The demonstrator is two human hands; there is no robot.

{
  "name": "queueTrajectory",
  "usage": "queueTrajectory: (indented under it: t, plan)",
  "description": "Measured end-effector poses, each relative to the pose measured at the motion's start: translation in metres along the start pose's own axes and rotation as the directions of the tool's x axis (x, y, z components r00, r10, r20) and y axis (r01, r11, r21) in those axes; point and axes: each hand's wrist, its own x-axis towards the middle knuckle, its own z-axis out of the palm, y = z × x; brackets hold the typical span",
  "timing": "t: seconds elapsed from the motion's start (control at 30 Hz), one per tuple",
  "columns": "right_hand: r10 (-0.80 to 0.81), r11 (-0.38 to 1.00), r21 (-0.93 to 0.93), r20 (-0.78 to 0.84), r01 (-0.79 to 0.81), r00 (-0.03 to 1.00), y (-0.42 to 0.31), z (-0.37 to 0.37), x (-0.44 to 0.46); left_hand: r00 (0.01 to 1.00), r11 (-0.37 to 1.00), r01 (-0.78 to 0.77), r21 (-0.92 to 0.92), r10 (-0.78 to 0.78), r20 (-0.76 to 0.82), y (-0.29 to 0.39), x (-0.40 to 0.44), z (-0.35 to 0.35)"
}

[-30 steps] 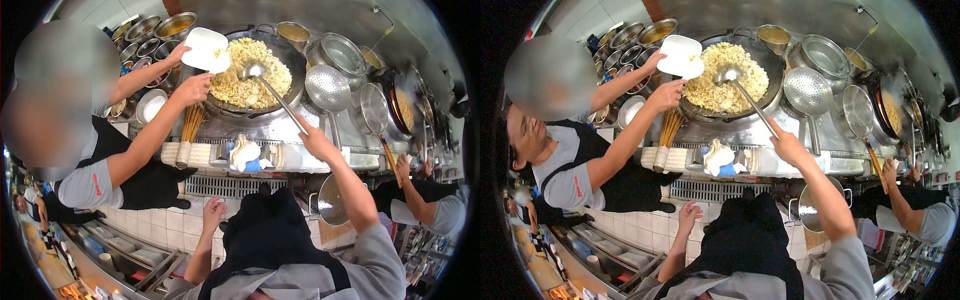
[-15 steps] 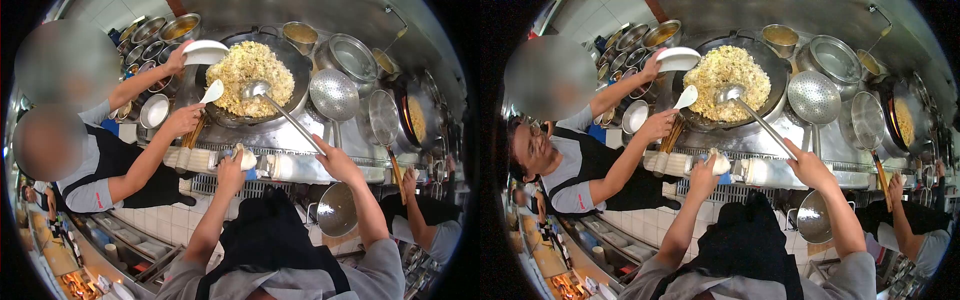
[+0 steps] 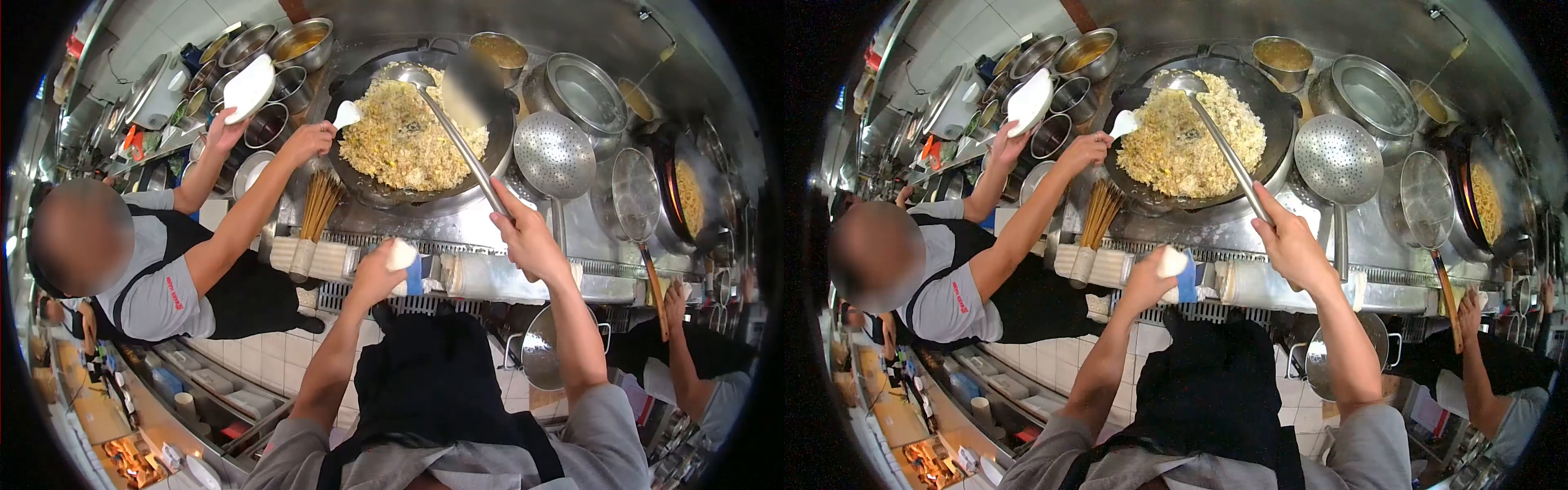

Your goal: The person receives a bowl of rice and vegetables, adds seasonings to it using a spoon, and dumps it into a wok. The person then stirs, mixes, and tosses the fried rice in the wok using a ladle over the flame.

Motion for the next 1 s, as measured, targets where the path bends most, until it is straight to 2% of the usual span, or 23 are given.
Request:
queueTrajectory:
  t: [0.03, 0.07, 0.1, 0.13, 0.17, 0.23, 0.33, 0.43, 0.5, 0.53, 0.57, 0.67, 0.73, 0.8, 0.87, 0.9, 1.0]
  plan:
    - [-0.104, 0.993, 0.047, -0.051, 0.107, 0.993, 0.004, 0.006, 0.005, 0.997, 0.956, 0.075, -0.282, -0.073, 0.016, -0.009, -0.003, 0.0]
    - [-0.067, 0.995, 0.075, -0.048, 0.071, 0.997, 0.002, 0.007, 0.004, 0.988, 0.828, 0.149, -0.54, -0.142, 0.055, -0.019, -0.008, 0.0]
    - [-0.03, 0.994, 0.101, -0.043, 0.034, 0.999, -0.01, 0.007, 0.0, 0.986, 0.698, 0.162, -0.697, -0.144, 0.084, -0.026, -0.015, 0.0]
    - [0.003, 0.992, 0.127, -0.043, 0.002, 0.999, -0.019, 0.007, -0.003, 0.966, 0.528, 0.255, -0.81, -0.165, 0.197, -0.031, -0.025, -0.005]
    - [0.013, 0.99, 0.138, -0.05, -0.006, 0.999, -0.022, 0.008, -0.004, 0.937, 0.335, 0.346, -0.876, -0.159, 0.309, -0.034, -0.036, -0.012]
    - [0.03, 0.988, 0.155, -0.059, -0.02, 0.998, -0.028, 0.01, -0.007, 0.882, 0.072, 0.466, -0.882, -0.116, 0.457, -0.04, -0.056, -0.02]
    - [0.037, 0.984, 0.18, -0.082, -0.021, 0.996, -0.048, 0.013, -0.005, 0.851, -0.054, 0.519, -0.853, -0.051, 0.522, -0.048, -0.08, -0.028]
    - [0.0, 0.992, 0.126, -0.081, 0.01, 0.997, -0.055, 0.023, 0.01, 0.869, -0.088, 0.493, -0.866, -0.004, 0.495, -0.051, -0.093, -0.035]
    - [-0.122, 0.991, -0.058, -0.094, 0.117, 0.988, -0.029, 0.047, 0.033, 0.905, 0.051, 0.414, -0.909, -0.127, 0.405, -0.042, -0.088, -0.039]
    - [0.048, 0.987, -0.15, -0.005, -0.048, 0.999, -0.04, 0.049, 0.031, 0.918, 0.123, 0.377, -0.918, -0.184, 0.352, -0.036, -0.084, -0.04]
    - [0.216, 0.944, -0.272, 0.083, -0.187, 0.973, -0.051, 0.051, 0.029, 0.928, 0.135, 0.346, -0.928, -0.194, 0.318, -0.033, -0.075, -0.041]
    - [0.018, 0.897, -0.442, 0.08, 0.019, 0.997, -0.002, 0.051, 0.005, 0.954, 0.207, 0.22, -0.953, -0.248, 0.167, -0.022, -0.041, -0.044]
    - [0.103, 0.915, -0.398, 0.078, -0.064, 0.992, -0.032, 0.026, -0.019, 0.97, 0.216, 0.173, -0.961, -0.208, 0.128, -0.023, -0.019, -0.05]
    - [0.078, 0.919, -0.391, 0.066, -0.046, 0.995, -0.05, 0.018, -0.022, 0.962, 0.198, 0.175, -0.965, -0.242, 0.124, -0.014, -0.002, -0.061]
    - [-0.048, 0.903, -0.425, 0.051, 0.065, 0.998, -0.057, 0.022, -0.016, 0.936, 0.178, 0.233, -0.956, -0.309, 0.17, -0.007, 0.015, -0.068]
    - [-0.04, 0.944, -0.325, 0.037, 0.05, 0.999, -0.054, 0.032, -0.002, 0.938, 0.189, 0.244, -0.951, -0.296, 0.182, -0.013, 0.026, -0.066]
    - [0.134, 0.899, -0.424, 0.025, -0.11, 0.991, -0.051, 0.07, 0.035, 0.925, 0.117, 0.305, -0.945, -0.273, 0.265, -0.009, 0.053, -0.072]
